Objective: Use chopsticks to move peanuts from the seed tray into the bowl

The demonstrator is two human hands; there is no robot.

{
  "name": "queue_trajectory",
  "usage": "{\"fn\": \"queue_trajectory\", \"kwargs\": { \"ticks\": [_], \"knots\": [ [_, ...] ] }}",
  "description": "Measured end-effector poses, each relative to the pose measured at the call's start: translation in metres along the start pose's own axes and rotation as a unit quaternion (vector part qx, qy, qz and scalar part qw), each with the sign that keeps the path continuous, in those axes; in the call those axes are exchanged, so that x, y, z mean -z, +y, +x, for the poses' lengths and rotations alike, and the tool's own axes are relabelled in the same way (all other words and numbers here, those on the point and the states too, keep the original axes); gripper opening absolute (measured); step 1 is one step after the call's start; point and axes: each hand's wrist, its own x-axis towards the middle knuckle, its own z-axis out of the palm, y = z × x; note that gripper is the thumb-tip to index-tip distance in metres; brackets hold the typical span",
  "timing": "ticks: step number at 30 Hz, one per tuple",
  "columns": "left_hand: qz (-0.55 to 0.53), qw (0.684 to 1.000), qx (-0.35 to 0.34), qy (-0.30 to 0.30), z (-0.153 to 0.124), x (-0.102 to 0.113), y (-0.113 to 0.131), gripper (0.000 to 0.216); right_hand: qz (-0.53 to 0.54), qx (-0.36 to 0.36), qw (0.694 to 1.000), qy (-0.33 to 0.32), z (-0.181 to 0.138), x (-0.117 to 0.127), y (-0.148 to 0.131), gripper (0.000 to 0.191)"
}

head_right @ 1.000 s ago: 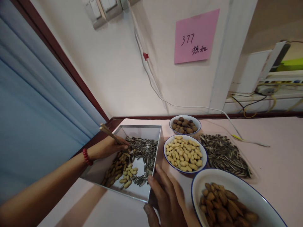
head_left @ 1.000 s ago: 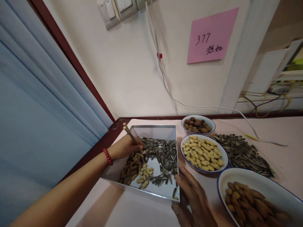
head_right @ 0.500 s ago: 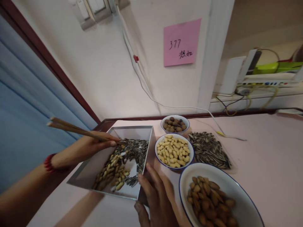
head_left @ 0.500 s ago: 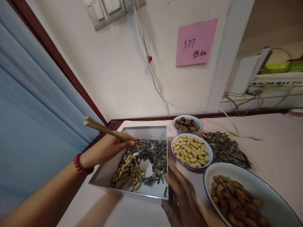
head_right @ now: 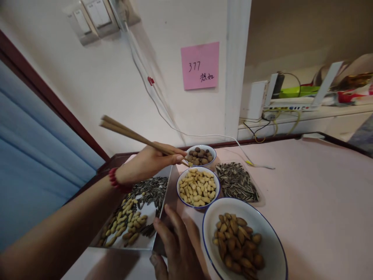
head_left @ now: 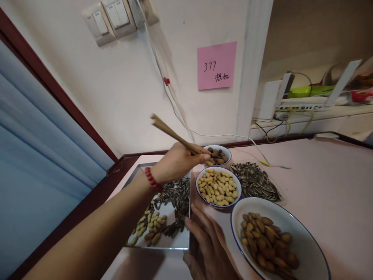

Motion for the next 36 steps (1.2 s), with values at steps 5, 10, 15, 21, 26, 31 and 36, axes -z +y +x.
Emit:
{"fn": "queue_trajectory", "kwargs": {
  "ticks": [5, 10, 15, 21, 26, 31, 36],
  "knots": [
    [0.012, 0.999, 0.014, -0.027, 0.025, -0.026, -0.01, 0.018, 0.0, -0.002, 1.0, 0.002, 0.001, 0.0, -0.001, 0.052],
    [0.007, 1.0, 0.004, -0.017, 0.017, -0.021, -0.011, 0.017, 0.006, -0.009, 1.0, -0.009, 0.003, 0.002, -0.003, 0.054],
    [0.013, 1.0, 0.01, 0.011, -0.005, 0.004, -0.011, 0.021, 0.02, -0.005, 1.0, -0.013, 0.001, 0.003, -0.002, 0.055],
    [0.077, 0.996, 0.035, 0.036, -0.061, 0.045, -0.032, 0.031, 0.025, -0.008, 1.0, 0.001, -0.003, -0.004, 0.0, 0.054],
    [0.093, 0.989, 0.118, 0.01, -0.108, 0.068, -0.064, 0.033, 0.032, -0.006, 0.999, 0.001, -0.005, -0.005, -0.001, 0.054],
    [0.155, 0.972, 0.178, -0.005, -0.131, 0.074, -0.091, 0.034, 0.044, -0.008, 0.999, -0.006, -0.004, -0.001, -0.002, 0.052],
    [0.171, 0.962, 0.211, -0.005, -0.134, 0.072, -0.111, 0.036, 0.038, -0.006, 0.999, -0.004, -0.007, -0.002, 0.0, 0.053]
  ]
}}
